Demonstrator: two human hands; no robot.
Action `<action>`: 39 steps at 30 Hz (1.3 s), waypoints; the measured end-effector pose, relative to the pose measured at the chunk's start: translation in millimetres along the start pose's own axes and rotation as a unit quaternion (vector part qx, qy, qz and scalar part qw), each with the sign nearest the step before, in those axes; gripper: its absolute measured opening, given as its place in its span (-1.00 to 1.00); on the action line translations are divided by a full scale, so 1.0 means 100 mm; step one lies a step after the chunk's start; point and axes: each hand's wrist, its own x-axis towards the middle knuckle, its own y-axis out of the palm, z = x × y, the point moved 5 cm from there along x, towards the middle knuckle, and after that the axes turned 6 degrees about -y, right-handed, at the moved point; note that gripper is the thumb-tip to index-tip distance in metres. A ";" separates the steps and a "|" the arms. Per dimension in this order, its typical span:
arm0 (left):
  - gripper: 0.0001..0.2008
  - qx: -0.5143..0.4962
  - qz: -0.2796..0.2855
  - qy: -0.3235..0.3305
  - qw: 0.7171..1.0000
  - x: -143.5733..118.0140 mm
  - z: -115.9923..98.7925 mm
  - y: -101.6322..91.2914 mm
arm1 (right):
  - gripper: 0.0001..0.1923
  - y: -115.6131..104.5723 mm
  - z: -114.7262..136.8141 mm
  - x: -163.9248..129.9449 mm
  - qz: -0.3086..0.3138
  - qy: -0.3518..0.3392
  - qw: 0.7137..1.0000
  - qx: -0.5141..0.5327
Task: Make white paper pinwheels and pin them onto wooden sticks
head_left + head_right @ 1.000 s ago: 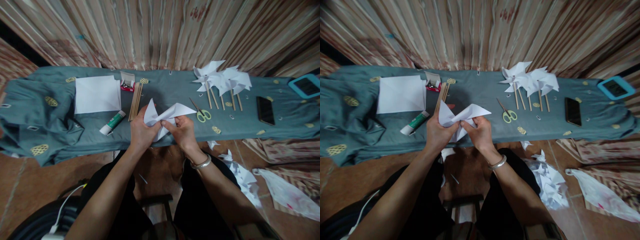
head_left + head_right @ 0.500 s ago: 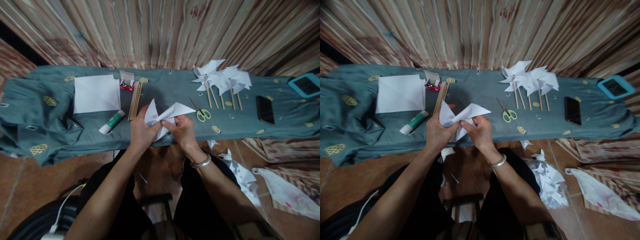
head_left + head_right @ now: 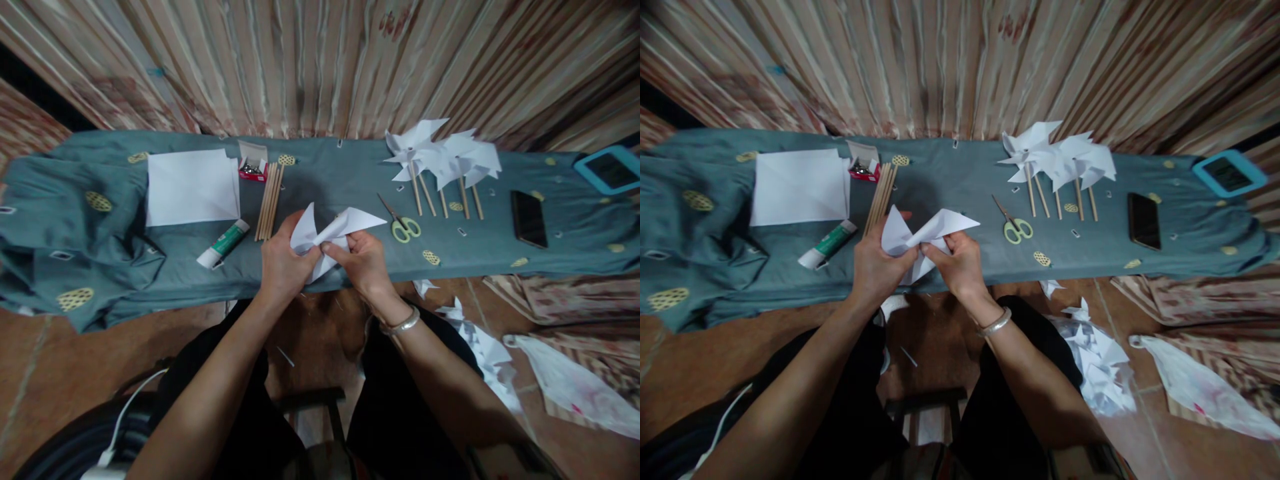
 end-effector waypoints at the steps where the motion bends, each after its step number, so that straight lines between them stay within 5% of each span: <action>1: -0.49 -0.004 0.001 0.003 1.000 0.00 0.01 0.01 | -0.66 -0.01 -0.01 0.00 0.000 -0.001 1.000 -0.001; 16: -0.52 -0.136 0.030 -0.047 0.989 -0.20 0.17 0.13 | -0.54 -0.16 -0.10 -0.15 0.036 -0.024 0.998 -0.039; 39: -0.48 -0.208 0.045 -0.087 0.973 -0.31 0.14 0.18 | -0.66 -0.26 -0.03 -0.29 0.038 -0.014 0.996 -0.078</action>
